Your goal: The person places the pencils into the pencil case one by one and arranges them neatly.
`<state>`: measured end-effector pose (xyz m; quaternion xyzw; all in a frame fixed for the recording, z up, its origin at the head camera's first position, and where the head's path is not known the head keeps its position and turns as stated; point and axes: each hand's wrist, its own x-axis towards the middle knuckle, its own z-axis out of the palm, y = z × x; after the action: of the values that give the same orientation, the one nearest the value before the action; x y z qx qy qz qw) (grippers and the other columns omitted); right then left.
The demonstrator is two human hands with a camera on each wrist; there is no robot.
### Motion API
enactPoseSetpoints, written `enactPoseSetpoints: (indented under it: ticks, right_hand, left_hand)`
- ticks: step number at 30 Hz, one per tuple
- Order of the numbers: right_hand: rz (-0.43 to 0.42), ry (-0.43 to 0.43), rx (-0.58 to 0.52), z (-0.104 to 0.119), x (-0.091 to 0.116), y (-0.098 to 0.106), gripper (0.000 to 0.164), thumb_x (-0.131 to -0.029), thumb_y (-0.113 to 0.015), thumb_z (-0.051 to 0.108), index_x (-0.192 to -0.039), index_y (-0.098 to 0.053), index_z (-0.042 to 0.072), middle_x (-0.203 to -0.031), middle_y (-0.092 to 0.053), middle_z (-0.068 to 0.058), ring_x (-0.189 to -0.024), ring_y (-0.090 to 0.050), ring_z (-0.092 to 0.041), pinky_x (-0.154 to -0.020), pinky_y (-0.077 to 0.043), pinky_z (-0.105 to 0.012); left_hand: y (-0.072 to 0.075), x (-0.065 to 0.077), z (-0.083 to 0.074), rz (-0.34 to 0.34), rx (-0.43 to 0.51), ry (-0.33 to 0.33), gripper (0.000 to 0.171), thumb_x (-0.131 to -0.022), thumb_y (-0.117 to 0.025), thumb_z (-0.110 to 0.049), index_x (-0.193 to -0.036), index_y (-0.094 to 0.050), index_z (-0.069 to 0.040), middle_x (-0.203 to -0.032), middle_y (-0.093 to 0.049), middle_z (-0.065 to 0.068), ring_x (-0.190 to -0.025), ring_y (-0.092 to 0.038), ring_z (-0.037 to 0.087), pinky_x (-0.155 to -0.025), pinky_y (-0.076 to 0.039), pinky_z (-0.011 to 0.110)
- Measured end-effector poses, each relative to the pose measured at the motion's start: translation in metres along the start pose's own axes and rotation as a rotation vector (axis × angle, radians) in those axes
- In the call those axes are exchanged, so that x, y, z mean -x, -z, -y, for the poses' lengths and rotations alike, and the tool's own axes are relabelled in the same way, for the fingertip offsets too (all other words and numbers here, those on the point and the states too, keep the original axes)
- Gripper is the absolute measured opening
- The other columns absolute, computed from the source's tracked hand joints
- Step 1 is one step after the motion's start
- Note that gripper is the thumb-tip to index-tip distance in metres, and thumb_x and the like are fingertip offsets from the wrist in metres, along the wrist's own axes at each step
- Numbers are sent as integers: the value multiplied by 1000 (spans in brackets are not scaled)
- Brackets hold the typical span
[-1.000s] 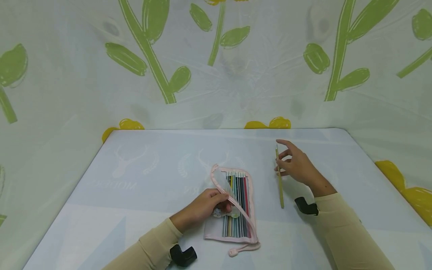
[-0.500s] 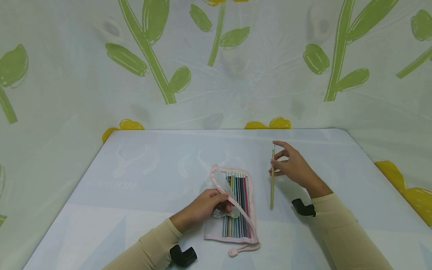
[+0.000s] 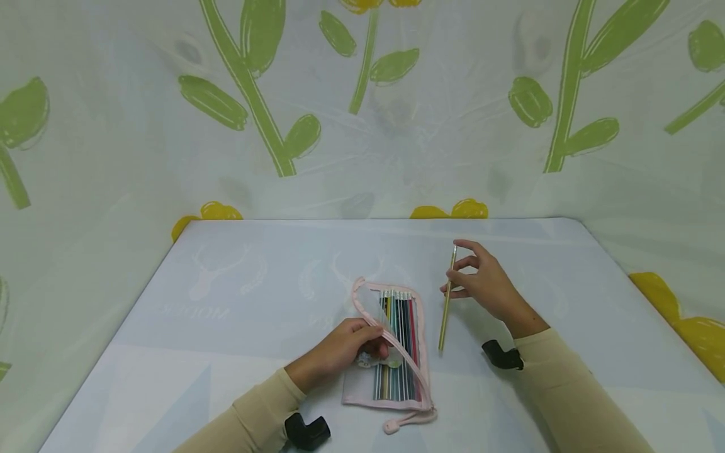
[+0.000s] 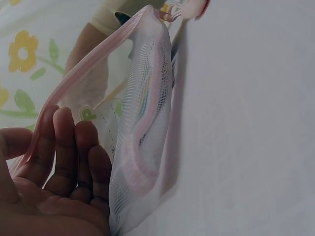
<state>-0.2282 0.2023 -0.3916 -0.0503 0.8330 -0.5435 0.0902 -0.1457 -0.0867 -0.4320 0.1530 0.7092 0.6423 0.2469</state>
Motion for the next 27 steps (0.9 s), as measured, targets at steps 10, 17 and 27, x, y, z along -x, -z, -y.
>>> enactPoseSetpoints:
  ticks: [10, 17, 27]
  right_hand:
    - [-12, 7, -33, 9, 5, -11, 76, -96, -63, 7, -158, -19, 17, -121, -52, -24, -83, -76, -29, -70, -61, -38]
    - [-18, 2, -31, 10, 7, -18, 75, -96, -64, 8, -157, -20, 16, -119, -53, -22, -84, -75, -26, -70, -61, -37]
    - [26, -8, -50, 10, 7, -28, 74, -96, -64, 8, -155, -21, 17, -115, -54, -21, -83, -73, -25, -71, -61, -39]
  left_hand:
    - [0, 1, -2, 1, -5, -8, 39, -105, -42, -20, -97, -65, 9, -81, -64, -5, -82, -59, 10, -82, -48, 24]
    - [0, 2, -2, 1, -4, -9, 38, -105, -43, -21, -97, -65, 9, -82, -65, -4, -82, -59, 9, -82, -48, 25]
    - [-1, 0, -1, -6, 8, 5, 39, -105, -42, -22, -94, -65, 7, -80, -65, -6, -82, -60, 10, -81, -48, 25]
